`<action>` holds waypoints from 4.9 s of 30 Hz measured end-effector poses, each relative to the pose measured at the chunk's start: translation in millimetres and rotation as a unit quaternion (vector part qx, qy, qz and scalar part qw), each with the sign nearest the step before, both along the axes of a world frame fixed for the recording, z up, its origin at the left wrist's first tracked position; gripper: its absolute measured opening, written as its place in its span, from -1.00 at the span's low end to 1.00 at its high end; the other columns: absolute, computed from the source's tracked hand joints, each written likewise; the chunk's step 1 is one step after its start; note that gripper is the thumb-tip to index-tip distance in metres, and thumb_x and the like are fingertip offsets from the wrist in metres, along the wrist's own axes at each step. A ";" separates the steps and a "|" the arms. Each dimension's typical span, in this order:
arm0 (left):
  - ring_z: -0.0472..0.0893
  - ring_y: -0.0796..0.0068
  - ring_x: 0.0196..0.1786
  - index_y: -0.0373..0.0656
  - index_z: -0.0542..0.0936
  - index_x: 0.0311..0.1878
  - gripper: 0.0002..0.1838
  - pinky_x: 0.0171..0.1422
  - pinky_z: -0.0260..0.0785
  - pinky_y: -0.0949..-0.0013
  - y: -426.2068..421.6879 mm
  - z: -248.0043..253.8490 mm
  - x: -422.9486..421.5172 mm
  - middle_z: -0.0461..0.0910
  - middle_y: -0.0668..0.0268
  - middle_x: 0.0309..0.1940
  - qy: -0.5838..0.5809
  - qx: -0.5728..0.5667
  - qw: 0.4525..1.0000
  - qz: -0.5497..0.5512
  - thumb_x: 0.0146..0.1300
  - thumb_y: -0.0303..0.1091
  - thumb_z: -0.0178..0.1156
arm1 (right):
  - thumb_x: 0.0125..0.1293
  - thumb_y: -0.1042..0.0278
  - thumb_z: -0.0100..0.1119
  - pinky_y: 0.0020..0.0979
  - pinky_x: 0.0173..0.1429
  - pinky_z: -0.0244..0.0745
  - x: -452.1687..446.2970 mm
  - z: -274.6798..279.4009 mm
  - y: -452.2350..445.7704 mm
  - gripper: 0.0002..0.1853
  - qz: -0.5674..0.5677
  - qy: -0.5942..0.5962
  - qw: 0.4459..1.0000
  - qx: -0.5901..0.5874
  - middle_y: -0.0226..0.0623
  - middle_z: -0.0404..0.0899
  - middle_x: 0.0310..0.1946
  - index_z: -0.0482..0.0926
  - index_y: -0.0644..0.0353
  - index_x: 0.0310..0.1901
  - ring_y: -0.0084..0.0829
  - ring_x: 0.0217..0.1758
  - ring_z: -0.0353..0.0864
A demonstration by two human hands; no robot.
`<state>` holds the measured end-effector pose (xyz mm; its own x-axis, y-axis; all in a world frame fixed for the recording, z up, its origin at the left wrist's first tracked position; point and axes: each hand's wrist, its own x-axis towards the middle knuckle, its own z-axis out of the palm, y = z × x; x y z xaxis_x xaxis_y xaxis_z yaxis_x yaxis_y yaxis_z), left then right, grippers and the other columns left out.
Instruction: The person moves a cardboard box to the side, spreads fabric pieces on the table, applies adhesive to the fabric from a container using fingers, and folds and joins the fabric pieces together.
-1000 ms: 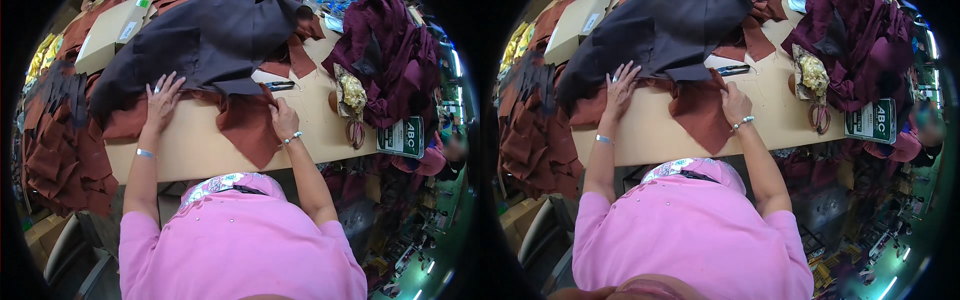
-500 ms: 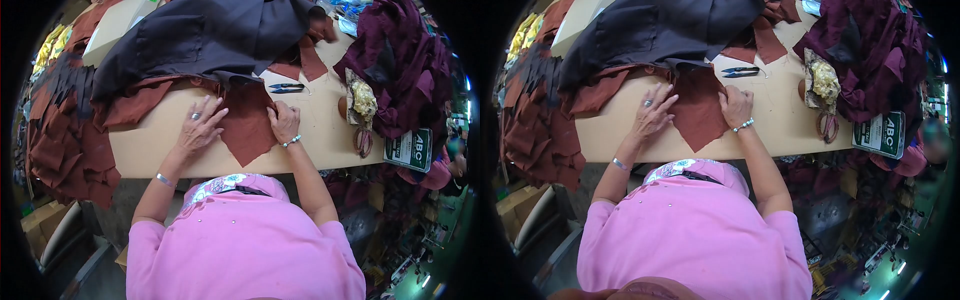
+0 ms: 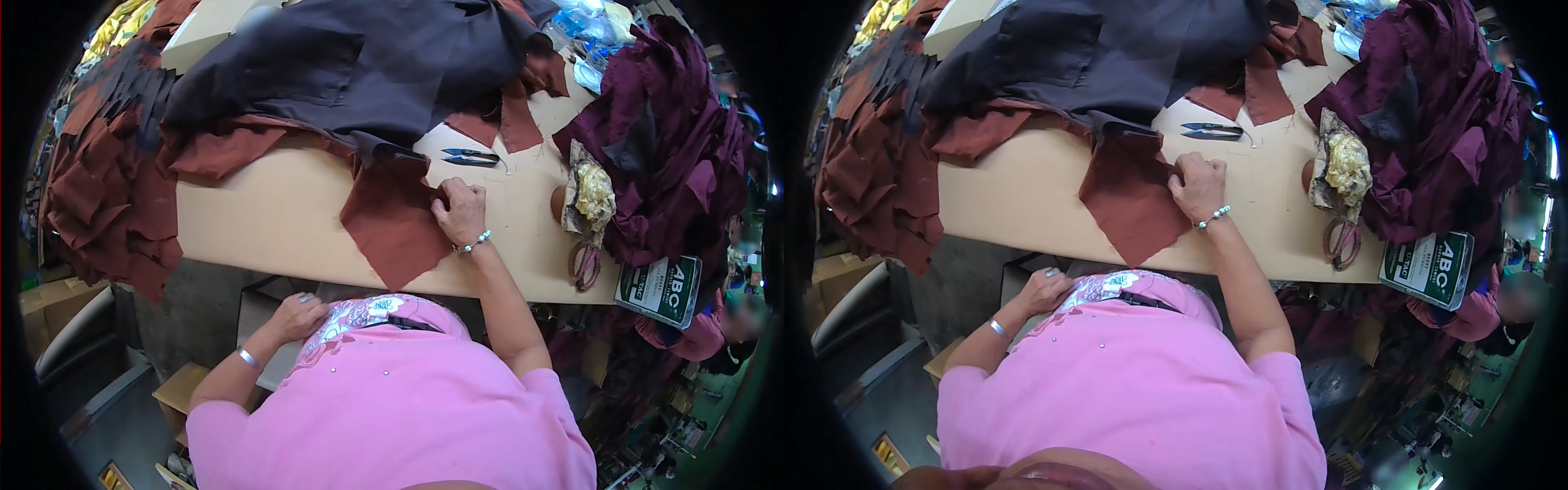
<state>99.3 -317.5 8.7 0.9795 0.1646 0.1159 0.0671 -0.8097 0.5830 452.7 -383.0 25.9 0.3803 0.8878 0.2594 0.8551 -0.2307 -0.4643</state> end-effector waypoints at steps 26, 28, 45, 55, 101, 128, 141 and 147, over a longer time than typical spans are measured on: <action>0.51 0.12 0.00 -0.19 0.51 -0.01 -0.65 0.04 0.36 0.11 -61.7 -195.1 -5.2 0.53 0.05 -0.07 0.535 0.038 0.844 0.019 0.17 -0.25 0.08 | -0.06 0.33 0.19 -0.25 -0.13 0.13 2.7 -2.5 2.0 -0.84 0.022 0.002 1.000 0.010 -0.33 0.43 -0.46 0.42 0.08 -0.43 -0.29 -0.39 0.41; 0.51 0.12 0.00 -0.19 0.51 0.00 -0.65 0.04 0.36 0.11 -57.3 -195.8 -0.8 0.53 0.05 -0.06 0.532 0.037 0.846 0.024 0.17 -0.25 0.08 | -0.06 0.33 0.18 -0.25 -0.13 0.13 3.5 -1.9 1.1 -0.84 0.020 0.003 1.000 0.007 -0.33 0.43 -0.46 0.42 0.09 -0.43 -0.29 -0.39 0.41; 0.48 0.12 0.04 -0.19 0.50 0.02 -0.64 0.07 0.34 0.11 -20.3 -98.0 -47.7 0.50 0.03 -0.03 0.483 -0.008 0.860 0.164 0.18 -0.25 0.08 | -0.05 0.33 0.17 -0.23 -0.13 0.10 -0.3 -1.7 5.6 -0.86 0.006 0.014 1.000 0.006 -0.32 0.42 -0.47 0.41 0.09 -0.45 -0.30 -0.41 0.43; 0.47 0.11 0.06 -0.19 0.49 0.03 -0.63 0.09 0.33 0.11 -17.7 -81.6 -51.7 0.49 0.02 -0.01 0.490 -0.013 0.850 0.194 0.18 -0.24 0.07 | -0.06 0.31 0.19 -0.20 -0.09 0.14 -0.8 -1.2 5.5 -0.84 0.008 0.018 1.000 0.009 -0.29 0.42 -0.42 0.43 0.06 -0.42 -0.28 -0.42 0.48; 0.40 0.11 0.17 -0.20 0.46 0.09 -0.59 0.18 0.27 0.12 154.0 -129.5 -99.4 0.43 -0.03 0.10 0.237 -0.046 0.967 0.077 0.20 -0.24 0.06 | 0.12 0.01 0.14 -0.17 -0.08 0.46 1.1 0.0 35.2 -0.69 -0.195 -0.046 0.972 -0.120 -0.19 0.64 -0.32 0.62 -0.03 -0.17 -0.10 -0.20 0.60; 0.56 0.26 -0.31 -0.24 0.56 -0.19 -0.83 -0.23 0.41 0.31 137.1 33.7 -0.5 0.58 0.19 -0.35 -0.052 -0.223 0.972 -0.060 0.13 -0.47 0.20 | 0.14 0.15 0.19 -0.16 -0.30 0.43 -9.2 -8.5 35.3 -0.74 -0.206 -0.168 0.964 -0.013 -0.15 0.60 -0.43 0.51 0.18 -0.31 -0.06 -0.37 0.57; 0.46 0.11 0.08 -0.20 0.51 -0.16 -0.71 0.19 0.29 0.16 137.2 30.5 1.8 0.55 0.18 -0.10 -0.096 -0.172 0.979 0.050 -0.02 -0.57 0.23 | 0.11 0.36 0.19 -0.24 -0.21 0.30 -20.3 -2.0 35.5 -0.81 -0.116 -0.160 0.980 0.017 -0.18 0.56 -0.40 0.50 0.22 -0.26 -0.15 -0.35 0.53; 0.39 0.08 0.15 -0.19 0.49 -0.10 -0.62 0.22 0.26 0.14 131.7 34.8 14.3 0.47 0.15 0.03 -0.062 -0.083 0.994 0.048 -0.06 -0.52 0.28 | 0.09 0.40 0.19 -0.31 -0.25 0.28 -25.4 -2.6 29.3 -0.77 -0.052 -0.138 0.987 0.057 -0.24 0.56 -0.45 0.51 0.25 -0.20 -0.23 -0.39 0.54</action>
<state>113.6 -185.9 43.4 0.9387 0.2827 0.1975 0.0589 -0.6957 0.7160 427.3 -353.7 23.3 0.3686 0.8066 0.4620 0.9272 -0.2833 -0.2451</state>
